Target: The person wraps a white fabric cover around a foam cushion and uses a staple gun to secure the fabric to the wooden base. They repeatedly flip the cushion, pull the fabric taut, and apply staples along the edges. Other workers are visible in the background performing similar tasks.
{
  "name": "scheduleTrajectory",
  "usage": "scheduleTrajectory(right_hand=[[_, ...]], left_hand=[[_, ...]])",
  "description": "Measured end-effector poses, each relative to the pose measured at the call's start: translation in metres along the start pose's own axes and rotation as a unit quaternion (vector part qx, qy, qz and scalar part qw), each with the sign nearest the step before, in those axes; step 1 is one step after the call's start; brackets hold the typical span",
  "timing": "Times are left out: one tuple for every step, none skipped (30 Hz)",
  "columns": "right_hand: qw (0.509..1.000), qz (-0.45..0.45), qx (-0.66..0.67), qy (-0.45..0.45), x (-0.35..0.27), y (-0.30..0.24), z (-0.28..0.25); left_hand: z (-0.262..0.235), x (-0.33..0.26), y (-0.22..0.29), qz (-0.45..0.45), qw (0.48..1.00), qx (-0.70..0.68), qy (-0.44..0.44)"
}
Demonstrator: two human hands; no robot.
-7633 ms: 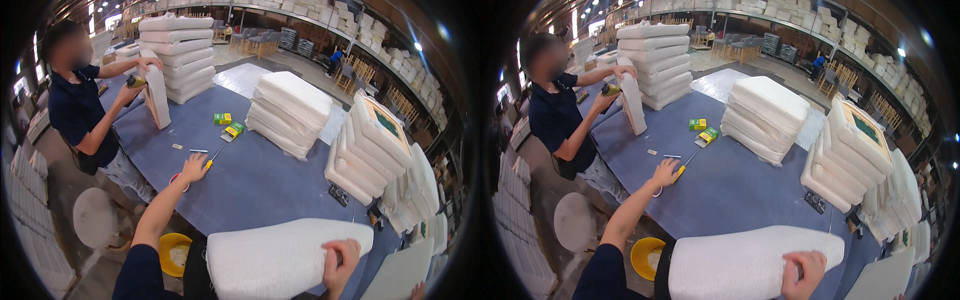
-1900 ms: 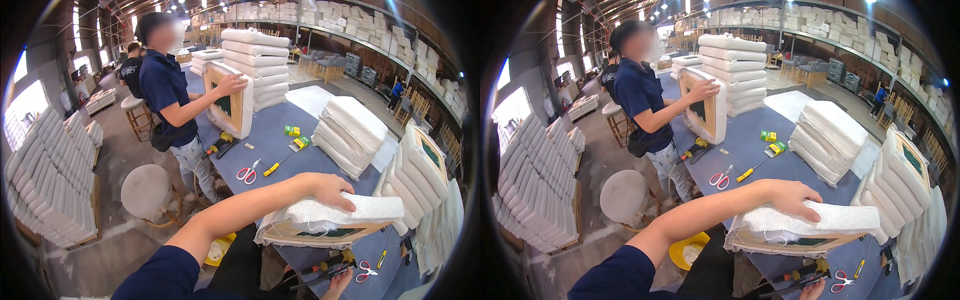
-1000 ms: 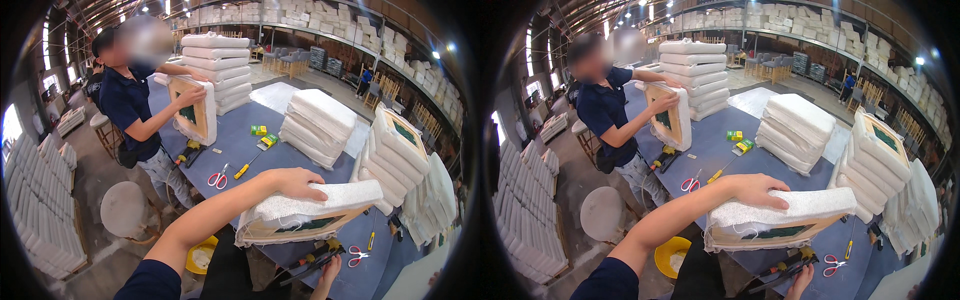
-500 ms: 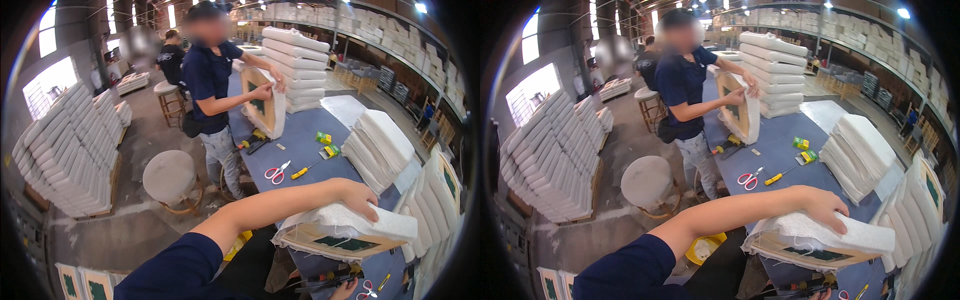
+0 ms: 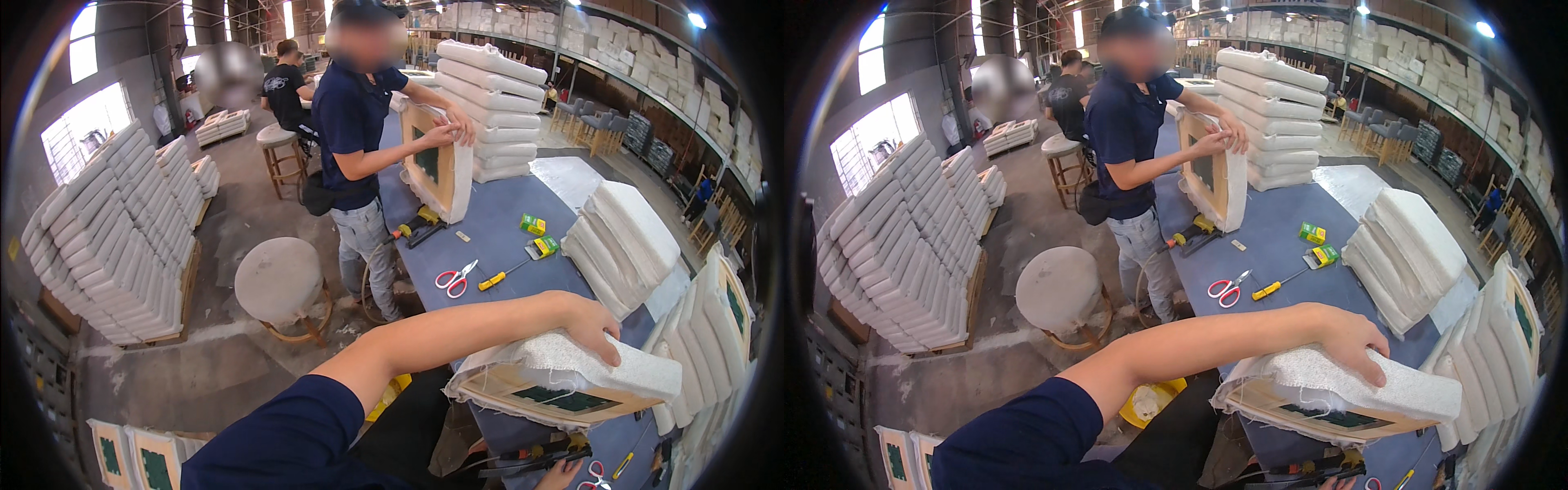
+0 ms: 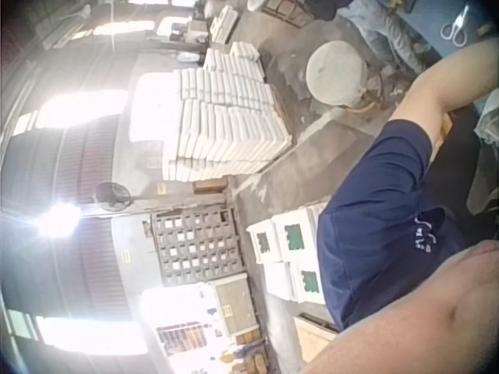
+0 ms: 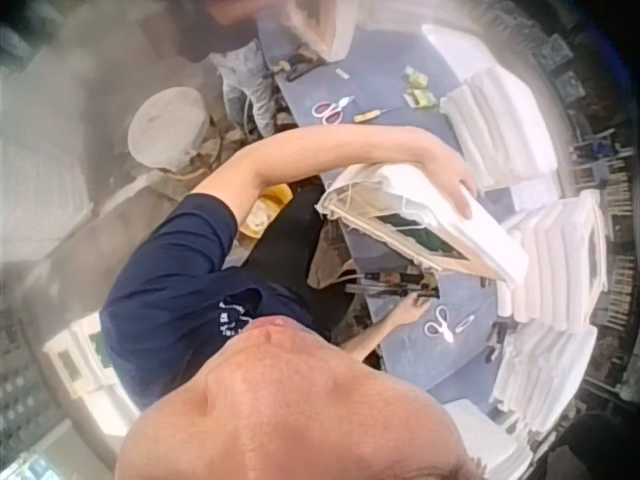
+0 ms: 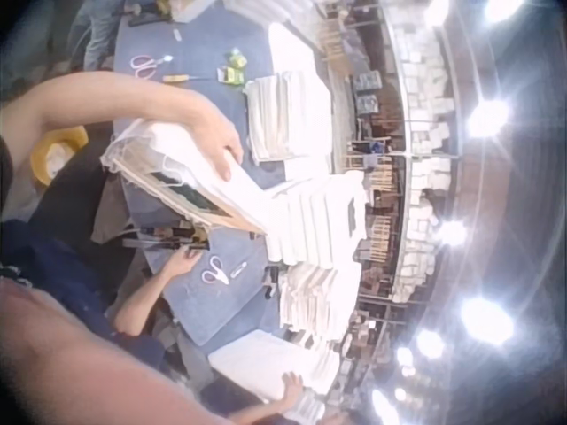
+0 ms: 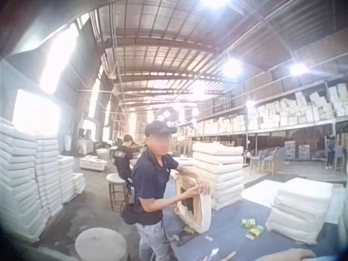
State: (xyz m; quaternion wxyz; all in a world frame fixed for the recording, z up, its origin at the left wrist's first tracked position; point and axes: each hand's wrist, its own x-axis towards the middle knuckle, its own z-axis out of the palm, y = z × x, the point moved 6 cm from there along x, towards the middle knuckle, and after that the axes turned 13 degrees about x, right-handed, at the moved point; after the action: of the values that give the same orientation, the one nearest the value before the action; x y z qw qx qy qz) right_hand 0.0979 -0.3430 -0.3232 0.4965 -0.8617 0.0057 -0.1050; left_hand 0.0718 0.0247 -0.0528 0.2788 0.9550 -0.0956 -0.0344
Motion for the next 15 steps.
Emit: scheduleTrajectory(right_hand=[[1.0, -0.002, 0.019, -0.006, 0.0, 0.0, 0.0], [0.999, -0.004, 0.038, -0.013, 0.0, -0.002, 0.0], [0.998, -0.005, 0.058, -0.019, 0.0, -0.004, -0.001], [0.998, -0.011, 0.062, -0.02, 0.0, -0.001, 0.0], [0.997, -0.016, 0.067, -0.02, 0.002, 0.005, 0.0], [0.997, -0.022, 0.071, -0.022, 0.002, 0.003, 0.001], [0.998, -0.015, 0.056, -0.026, 0.002, 0.002, 0.002], [0.999, -0.008, 0.041, -0.03, 0.002, -0.001, 0.002], [0.999, -0.002, 0.024, -0.033, 0.002, -0.004, 0.0], [0.999, -0.001, 0.024, -0.03, 0.004, -0.003, 0.0], [0.999, 0.001, 0.024, -0.026, 0.005, -0.001, 0.001], [0.999, 0.004, 0.027, -0.022, 0.006, -0.001, 0.001], [0.999, 0.004, 0.029, -0.027, 0.006, -0.002, 0.001], [0.999, 0.004, 0.032, -0.033, 0.005, -0.003, 0.002], [0.999, 0.004, 0.033, -0.037, 0.004, -0.006, 0.002]], left_hand=[[-0.001, -0.001, 0.001, 0.005, 1.0, 0.0, 0.0], [-0.002, -0.001, 0.001, 0.01, 1.0, 0.0, 0.001], [-0.002, -0.001, 0.002, 0.007, 1.0, 0.002, -0.009], [-0.003, -0.001, 0.004, 0.005, 1.0, 0.004, -0.019], [-0.003, -0.002, 0.005, 0.002, 1.0, 0.006, -0.029], [-0.004, -0.003, 0.005, -0.003, 1.0, 0.003, -0.027], [-0.004, -0.005, 0.005, -0.007, 1.0, 0.001, -0.026], [-0.004, -0.006, 0.004, -0.012, 1.0, -0.002, -0.025], [-0.003, -0.005, 0.004, -0.01, 1.0, 0.001, -0.024], [-0.002, -0.003, 0.003, -0.008, 1.0, 0.004, -0.023], [-0.001, -0.002, 0.002, -0.006, 1.0, 0.006, -0.022], [-0.002, -0.002, 0.003, -0.006, 1.0, 0.004, -0.019], [-0.002, -0.002, 0.003, -0.005, 1.0, 0.003, -0.016], [-0.002, -0.002, 0.004, -0.004, 1.0, 0.001, -0.013], [-0.003, -0.003, 0.004, -0.006, 1.0, 0.0, -0.014]])
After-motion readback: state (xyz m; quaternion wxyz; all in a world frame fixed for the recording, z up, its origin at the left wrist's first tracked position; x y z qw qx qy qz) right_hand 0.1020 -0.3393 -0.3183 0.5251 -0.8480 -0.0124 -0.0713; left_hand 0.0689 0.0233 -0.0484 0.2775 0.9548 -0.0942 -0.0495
